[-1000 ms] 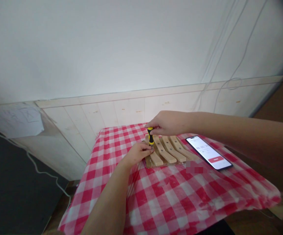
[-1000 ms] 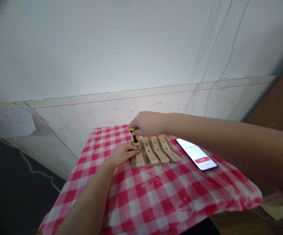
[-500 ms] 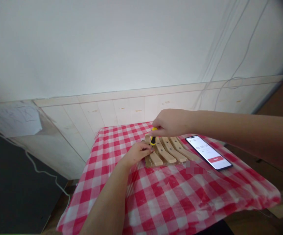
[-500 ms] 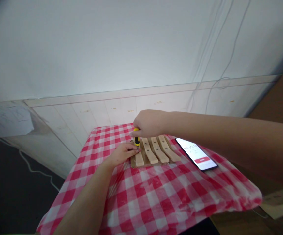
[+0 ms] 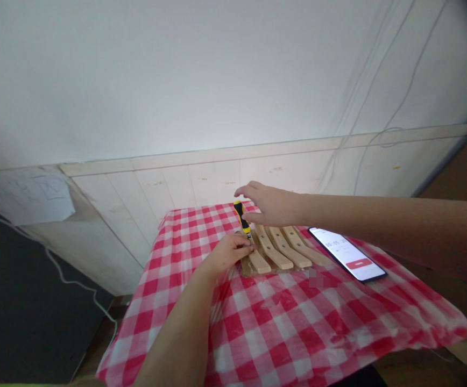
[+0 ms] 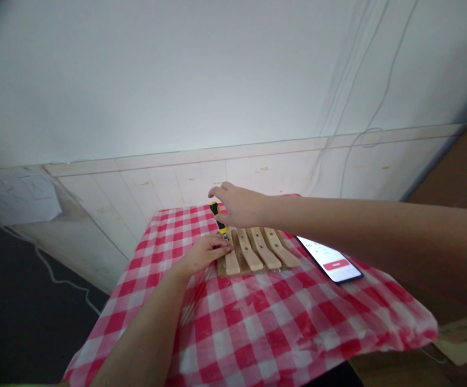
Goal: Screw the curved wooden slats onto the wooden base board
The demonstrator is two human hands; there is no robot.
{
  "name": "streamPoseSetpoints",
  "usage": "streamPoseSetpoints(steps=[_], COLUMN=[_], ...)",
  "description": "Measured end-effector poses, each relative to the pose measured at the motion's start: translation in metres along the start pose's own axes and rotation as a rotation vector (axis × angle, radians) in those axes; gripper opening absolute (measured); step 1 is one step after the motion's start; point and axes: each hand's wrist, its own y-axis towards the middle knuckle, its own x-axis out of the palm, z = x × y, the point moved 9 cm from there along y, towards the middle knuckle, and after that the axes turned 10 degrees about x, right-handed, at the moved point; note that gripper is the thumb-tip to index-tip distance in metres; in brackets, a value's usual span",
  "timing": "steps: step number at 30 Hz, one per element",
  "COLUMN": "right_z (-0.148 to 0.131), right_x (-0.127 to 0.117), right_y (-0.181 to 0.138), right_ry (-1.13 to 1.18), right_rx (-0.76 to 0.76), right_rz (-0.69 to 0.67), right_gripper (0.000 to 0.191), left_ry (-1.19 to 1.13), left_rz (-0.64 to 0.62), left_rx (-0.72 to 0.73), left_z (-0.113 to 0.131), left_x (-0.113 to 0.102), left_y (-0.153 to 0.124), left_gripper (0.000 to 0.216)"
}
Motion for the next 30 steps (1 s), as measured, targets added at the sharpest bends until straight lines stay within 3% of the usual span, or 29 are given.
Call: streamPoseSetpoints(steps=[2,5,10,14,20,26,30], right_z=[0.001,-0.008,-0.010,0.010,-0.007,0.004,0.000], right_x=[0.005,0.020,0.010,0.005,0.003,-0.003,0.001], right_y=[0.006,0.015,0.021,0.019,0.002,0.003,0.006], right_ry=[0.062,0.067,-0.133,-0.277,-0.058,-0.300,-0.199], right_rx=[-0.032,-0.137,-0.079,0.092,-0.154,0.079,-0.012], right_rz=[0.039,-0.072,-0.109,-0.123,-0.165,-0.121,-0.095], right_gripper=[0.059,0.042,0.027,0.045,0.038,0.050,0.037], left_ry=[-0.010,-0.008,-0.023,-0.037,-0.039,-0.070,-0.073], left_rz=[0.012,0.009,0.011,0.019,0.019,0.006,-0.006], left_rx=[0.000,0.005,-0.006,-0.012,-0.061,-0.052,-0.040], left_z=[0.001,0.000,-0.004,-0.003,-0.007,-0.007,-0.006], left_x=[-0.001,-0.001,0.000,0.000,0.001,0.004,0.004], left_y=[0.000,0.000,0.000,0.000,-0.002,-0.001,0.000], left_gripper=[0.022,0.024,0.023,0.025,0.026,0.027,0.030])
